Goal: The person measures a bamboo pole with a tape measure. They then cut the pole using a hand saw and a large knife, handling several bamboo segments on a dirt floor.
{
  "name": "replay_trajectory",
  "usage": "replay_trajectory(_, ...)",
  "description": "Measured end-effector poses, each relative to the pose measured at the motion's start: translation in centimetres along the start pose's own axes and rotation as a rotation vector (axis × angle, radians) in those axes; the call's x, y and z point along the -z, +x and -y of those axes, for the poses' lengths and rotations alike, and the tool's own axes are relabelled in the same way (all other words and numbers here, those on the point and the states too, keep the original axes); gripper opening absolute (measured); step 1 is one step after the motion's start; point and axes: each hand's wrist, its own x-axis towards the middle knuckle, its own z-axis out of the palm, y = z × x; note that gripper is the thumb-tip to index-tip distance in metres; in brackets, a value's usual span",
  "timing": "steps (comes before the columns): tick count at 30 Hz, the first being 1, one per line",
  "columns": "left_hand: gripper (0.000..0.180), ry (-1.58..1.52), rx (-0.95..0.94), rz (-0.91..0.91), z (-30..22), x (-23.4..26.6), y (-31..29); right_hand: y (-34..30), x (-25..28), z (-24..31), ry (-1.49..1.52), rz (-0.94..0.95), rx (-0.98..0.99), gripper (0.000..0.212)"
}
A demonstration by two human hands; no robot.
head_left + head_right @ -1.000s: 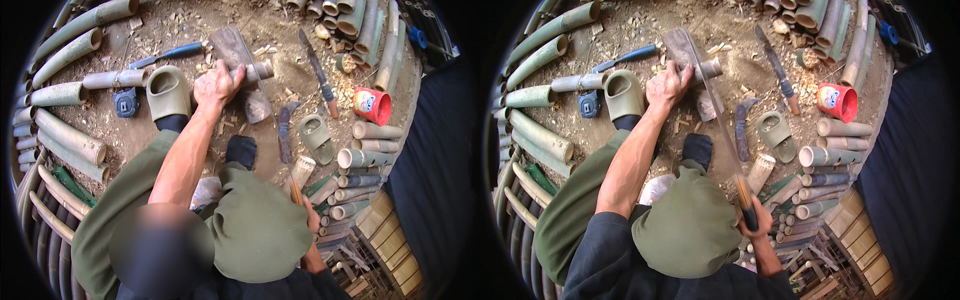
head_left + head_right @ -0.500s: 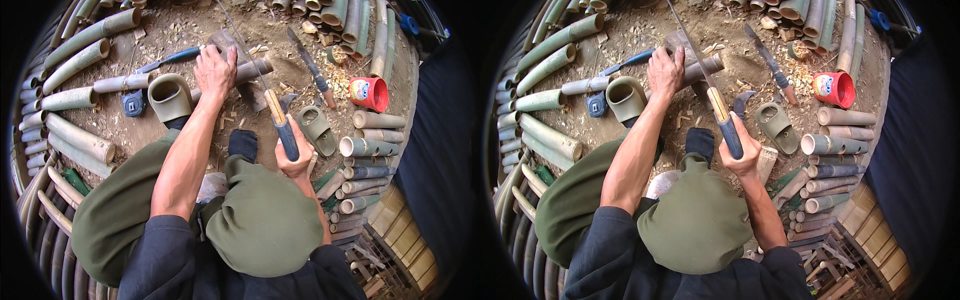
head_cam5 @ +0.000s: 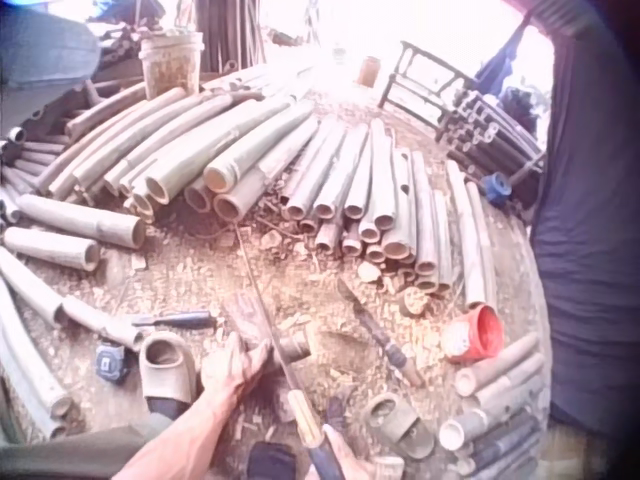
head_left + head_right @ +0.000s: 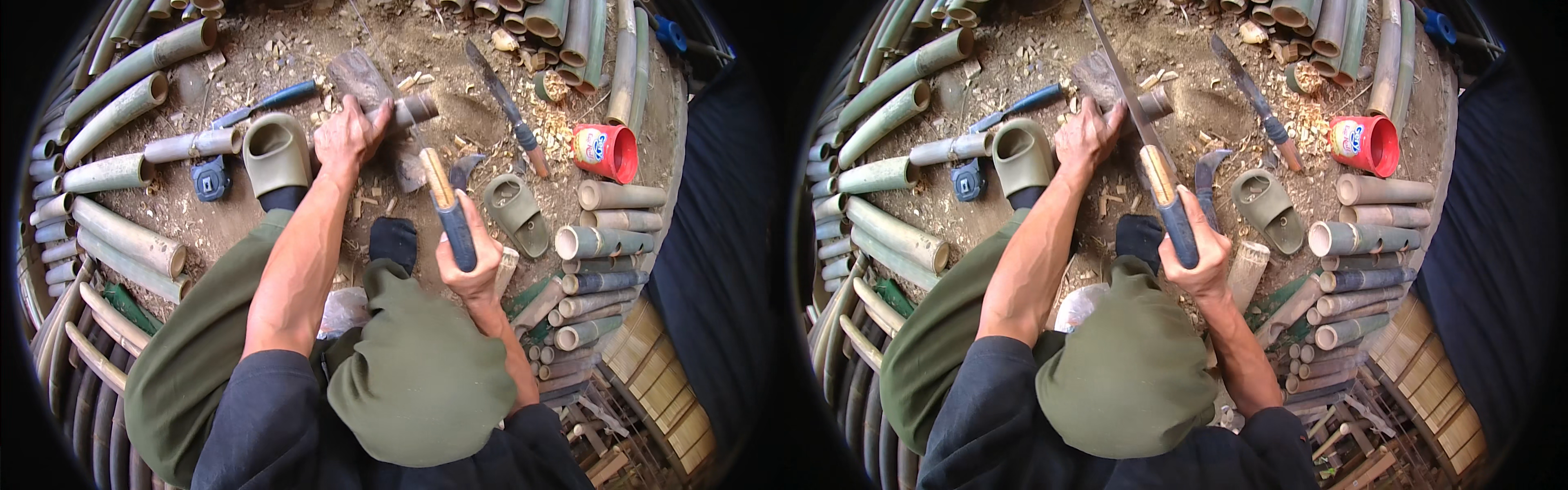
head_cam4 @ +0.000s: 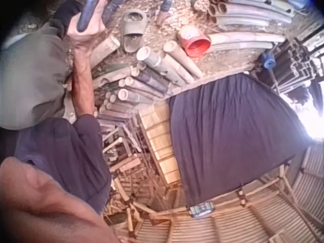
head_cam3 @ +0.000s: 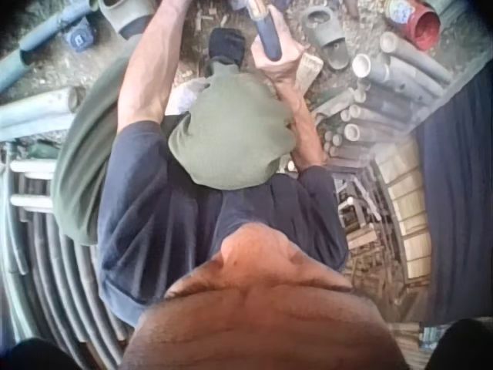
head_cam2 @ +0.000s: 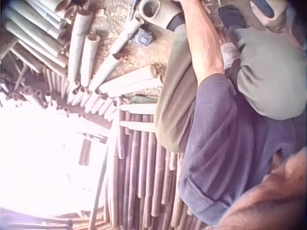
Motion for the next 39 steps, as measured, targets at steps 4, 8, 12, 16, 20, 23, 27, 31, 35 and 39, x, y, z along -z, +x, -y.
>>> replay_trajectory(4,0.072,0.024,0.049,-0.001,0.3,0.4,0.4,-10.0,6.5,0.3,-0.261,0.063,0.112,0.06)
replay_trajectory(8,0.067,0.014,0.045,-0.05,0.0,0.1,0.2,-12.7,9.0,2.2,-0.27,0.13,0.015,0.06)
replay_trajectory(12,0.064,0.005,0.032,0.016,-0.9,-0.6,0.5,0.1,0.7,0.1,-0.174,0.02,0.014,0.062)
replay_trajectory(16,0.064,0.044,0.1,-0.028,0.7,-0.1,1.0,-4.7,5.0,0.8,-0.313,0.114,0.141,0.062)
replay_trajectory(20,0.064,0.064,0.055,-0.114,0.3,-0.5,0.2,-10.8,10.1,3.9,-0.279,0.169,-0.005,0.064)
replay_trajectory(23,0.063,0.067,-0.017,-0.135,0.2,-1.2,0.4,-2.6,3.4,-0.2,-0.24,0.093,0.062,0.061)
replay_trajectory(27,0.063,0.065,0.076,-0.043,0.2,-0.6,0.7,-0.6,2.4,0.3,-0.149,0.076,0.03,0.059)
replay_trajectory(31,0.063,0.049,0.058,-0.095,0.1,-0.3,0.3,-11.2,10.0,1.1,-0.253,0.153,0.02,0.06)
replay_trajectory(35,0.059,0.06,0.039,-0.085,-0.2,-0.9,0.5,-3.5,4.3,-1.4,-0.258,0.144,0.026,0.06)
replay_trajectory(39,0.058,0.078,-0.011,-0.078,0.8,-1.4,-0.1,0.3,0.5,-1.8,-0.003,0.037,0.03,0.06)
